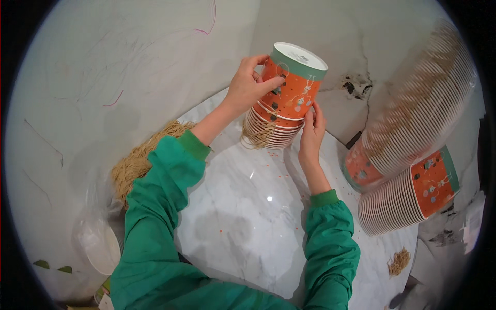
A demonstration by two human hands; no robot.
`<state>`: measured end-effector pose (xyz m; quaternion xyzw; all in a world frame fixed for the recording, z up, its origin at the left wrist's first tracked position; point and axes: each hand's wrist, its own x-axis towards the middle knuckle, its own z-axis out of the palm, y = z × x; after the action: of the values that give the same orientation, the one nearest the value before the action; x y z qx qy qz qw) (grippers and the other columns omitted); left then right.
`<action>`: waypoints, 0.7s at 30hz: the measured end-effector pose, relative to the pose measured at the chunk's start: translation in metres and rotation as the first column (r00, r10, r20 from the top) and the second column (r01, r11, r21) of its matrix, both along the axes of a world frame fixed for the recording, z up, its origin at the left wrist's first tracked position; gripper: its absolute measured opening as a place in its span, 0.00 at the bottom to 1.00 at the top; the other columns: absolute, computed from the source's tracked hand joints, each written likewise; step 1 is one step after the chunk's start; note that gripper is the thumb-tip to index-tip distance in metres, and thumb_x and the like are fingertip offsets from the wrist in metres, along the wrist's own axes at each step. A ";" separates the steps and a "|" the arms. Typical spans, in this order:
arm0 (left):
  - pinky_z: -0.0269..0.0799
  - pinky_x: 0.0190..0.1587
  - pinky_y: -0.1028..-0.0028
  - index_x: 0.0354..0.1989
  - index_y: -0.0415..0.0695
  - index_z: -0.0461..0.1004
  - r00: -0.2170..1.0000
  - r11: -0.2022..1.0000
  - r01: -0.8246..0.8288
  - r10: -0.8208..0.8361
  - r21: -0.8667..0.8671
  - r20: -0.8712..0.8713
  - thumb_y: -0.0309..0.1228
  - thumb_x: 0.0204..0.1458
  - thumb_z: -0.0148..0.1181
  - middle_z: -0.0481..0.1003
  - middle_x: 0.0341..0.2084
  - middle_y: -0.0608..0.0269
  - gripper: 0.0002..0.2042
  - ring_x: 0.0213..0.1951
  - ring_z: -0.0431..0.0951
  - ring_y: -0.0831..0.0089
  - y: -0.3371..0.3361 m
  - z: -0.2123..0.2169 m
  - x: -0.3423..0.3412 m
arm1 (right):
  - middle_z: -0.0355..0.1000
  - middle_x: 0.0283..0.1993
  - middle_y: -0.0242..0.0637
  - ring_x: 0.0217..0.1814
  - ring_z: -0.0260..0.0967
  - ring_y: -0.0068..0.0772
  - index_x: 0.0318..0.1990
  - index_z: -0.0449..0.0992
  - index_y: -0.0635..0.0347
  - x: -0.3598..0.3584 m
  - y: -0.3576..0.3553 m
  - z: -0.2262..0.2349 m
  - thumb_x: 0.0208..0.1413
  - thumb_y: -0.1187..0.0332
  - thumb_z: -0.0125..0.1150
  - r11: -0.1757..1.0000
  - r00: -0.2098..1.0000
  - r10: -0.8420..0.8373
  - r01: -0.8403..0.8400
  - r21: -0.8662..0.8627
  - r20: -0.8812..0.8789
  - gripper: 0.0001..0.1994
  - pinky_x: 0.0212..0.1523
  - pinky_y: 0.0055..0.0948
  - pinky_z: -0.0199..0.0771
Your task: Tying a thin string handle onto the rim of a paper cup.
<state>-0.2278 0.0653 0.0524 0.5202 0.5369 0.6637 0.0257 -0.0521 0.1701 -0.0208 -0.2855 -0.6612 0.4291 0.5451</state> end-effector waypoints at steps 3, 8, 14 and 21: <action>0.73 0.40 0.77 0.63 0.37 0.65 1.000 1.000 -0.004 0.004 -0.009 -0.001 0.38 0.49 0.72 0.65 0.55 0.59 0.34 0.33 0.70 0.82 -0.001 -0.004 0.002 | 0.61 0.57 0.41 0.62 0.61 0.35 0.65 0.69 0.56 -0.001 0.003 -0.007 0.70 0.57 0.48 0.997 0.999 -0.037 0.036 0.063 0.018 0.22 0.65 0.34 0.59; 0.73 0.41 0.77 0.63 0.37 0.65 1.000 0.999 -0.030 0.030 -0.026 -0.007 0.39 0.48 0.72 0.65 0.56 0.58 0.36 0.33 0.70 0.82 -0.005 -0.005 0.004 | 0.62 0.57 0.42 0.62 0.60 0.37 0.65 0.70 0.56 -0.003 0.002 -0.007 0.70 0.57 0.48 0.999 0.999 -0.033 0.033 0.039 -0.003 0.22 0.66 0.36 0.57; 0.73 0.41 0.77 0.64 0.37 0.64 0.999 0.999 -0.027 0.027 -0.027 -0.018 0.38 0.48 0.72 0.66 0.56 0.57 0.36 0.32 0.70 0.82 -0.006 -0.009 0.007 | 0.66 0.55 0.45 0.62 0.59 0.42 0.64 0.70 0.56 -0.004 0.008 -0.017 0.68 0.59 0.49 0.980 0.994 -0.108 0.102 0.171 0.025 0.21 0.66 0.38 0.57; 0.74 0.39 0.78 0.64 0.36 0.63 0.998 0.998 -0.060 0.059 -0.021 -0.028 0.36 0.48 0.72 0.67 0.56 0.58 0.36 0.31 0.69 0.83 -0.003 -0.016 0.006 | 0.67 0.55 0.46 0.61 0.59 0.44 0.64 0.70 0.56 -0.004 0.007 -0.021 0.68 0.60 0.49 0.970 0.993 -0.117 0.111 0.215 0.017 0.21 0.65 0.40 0.56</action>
<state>-0.2215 0.0624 0.0366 0.5125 0.5596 0.6513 0.0043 -0.0561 0.1773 -0.0417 -0.2690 -0.6939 0.3193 0.5867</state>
